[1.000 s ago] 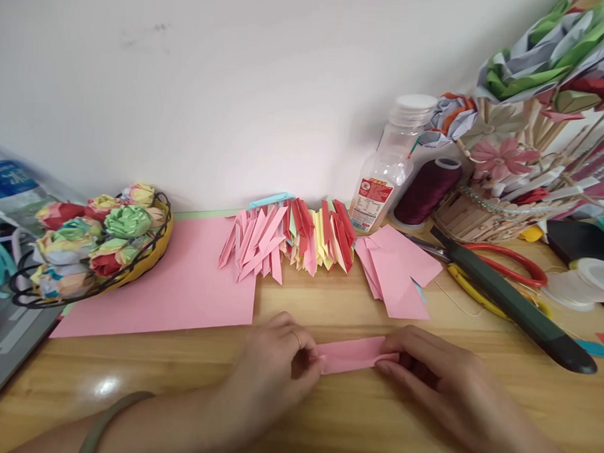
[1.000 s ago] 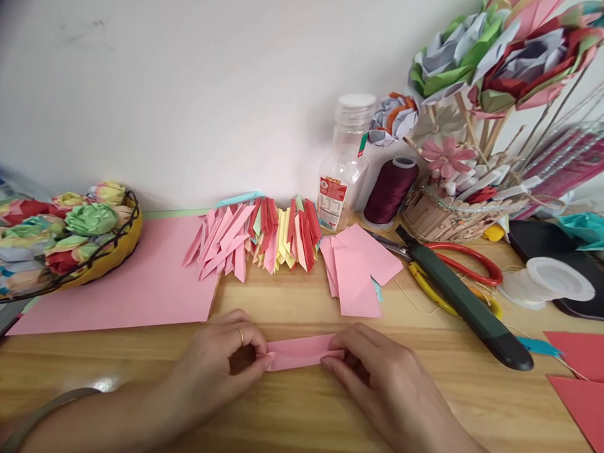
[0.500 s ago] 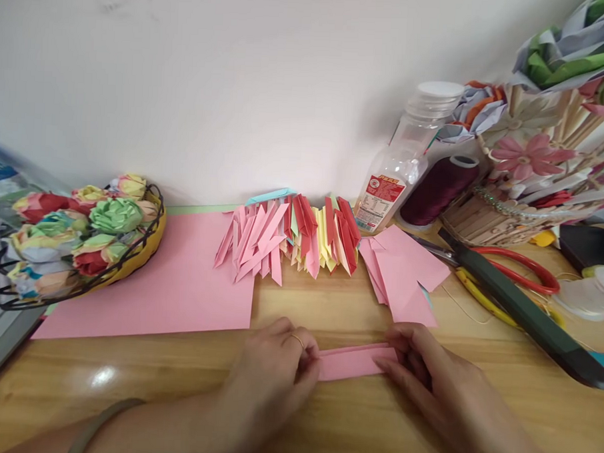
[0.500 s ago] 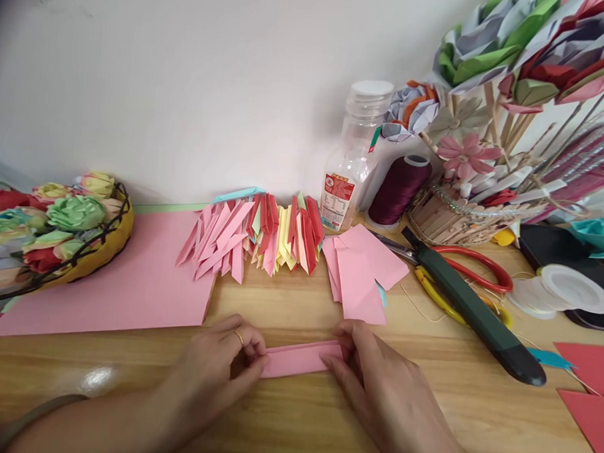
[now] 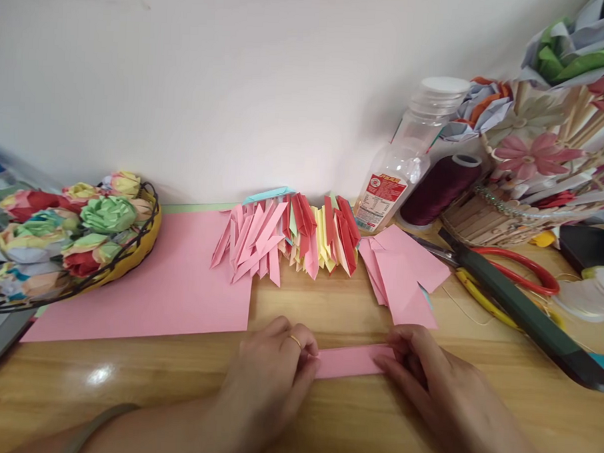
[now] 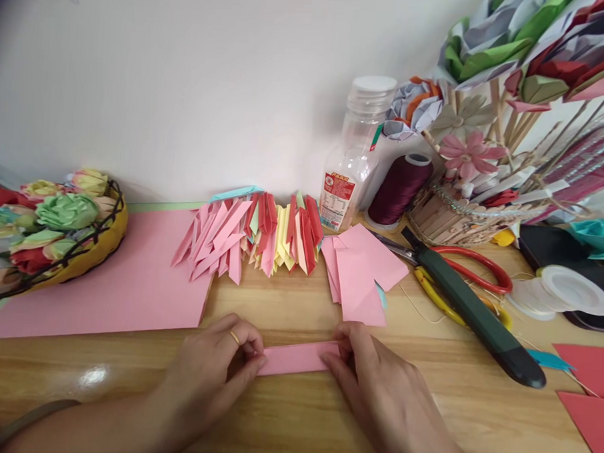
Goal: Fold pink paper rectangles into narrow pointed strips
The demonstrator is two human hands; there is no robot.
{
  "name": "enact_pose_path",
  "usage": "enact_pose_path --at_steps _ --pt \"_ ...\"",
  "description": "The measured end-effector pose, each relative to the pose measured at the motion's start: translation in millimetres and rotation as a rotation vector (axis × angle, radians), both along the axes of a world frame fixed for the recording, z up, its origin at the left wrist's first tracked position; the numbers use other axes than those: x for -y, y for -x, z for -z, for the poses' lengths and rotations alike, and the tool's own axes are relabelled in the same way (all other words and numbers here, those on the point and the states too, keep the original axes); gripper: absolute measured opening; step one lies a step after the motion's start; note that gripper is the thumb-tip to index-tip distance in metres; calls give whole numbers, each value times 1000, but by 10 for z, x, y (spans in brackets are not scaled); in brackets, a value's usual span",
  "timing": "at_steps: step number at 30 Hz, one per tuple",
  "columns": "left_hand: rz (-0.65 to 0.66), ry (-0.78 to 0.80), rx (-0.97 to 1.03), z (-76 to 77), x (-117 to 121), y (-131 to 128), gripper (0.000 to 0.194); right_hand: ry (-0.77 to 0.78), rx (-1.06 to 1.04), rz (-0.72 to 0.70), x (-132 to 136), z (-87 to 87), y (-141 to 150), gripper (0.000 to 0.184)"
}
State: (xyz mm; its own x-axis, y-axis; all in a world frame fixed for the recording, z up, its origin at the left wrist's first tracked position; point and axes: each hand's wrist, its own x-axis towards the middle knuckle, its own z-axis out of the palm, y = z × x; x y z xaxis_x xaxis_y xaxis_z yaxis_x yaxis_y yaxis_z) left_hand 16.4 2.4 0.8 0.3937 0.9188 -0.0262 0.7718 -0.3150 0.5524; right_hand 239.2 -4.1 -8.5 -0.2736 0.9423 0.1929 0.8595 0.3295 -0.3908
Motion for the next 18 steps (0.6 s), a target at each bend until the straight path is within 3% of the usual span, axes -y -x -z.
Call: enact_pose_path --at_steps 4,18 --pt "18 -45 -8 23 -10 -3 10 82 -13 1 -3 25 -24 32" --pt "26 -148 -71 5 -54 -16 7 146 44 -32 -1 63 -52 24"
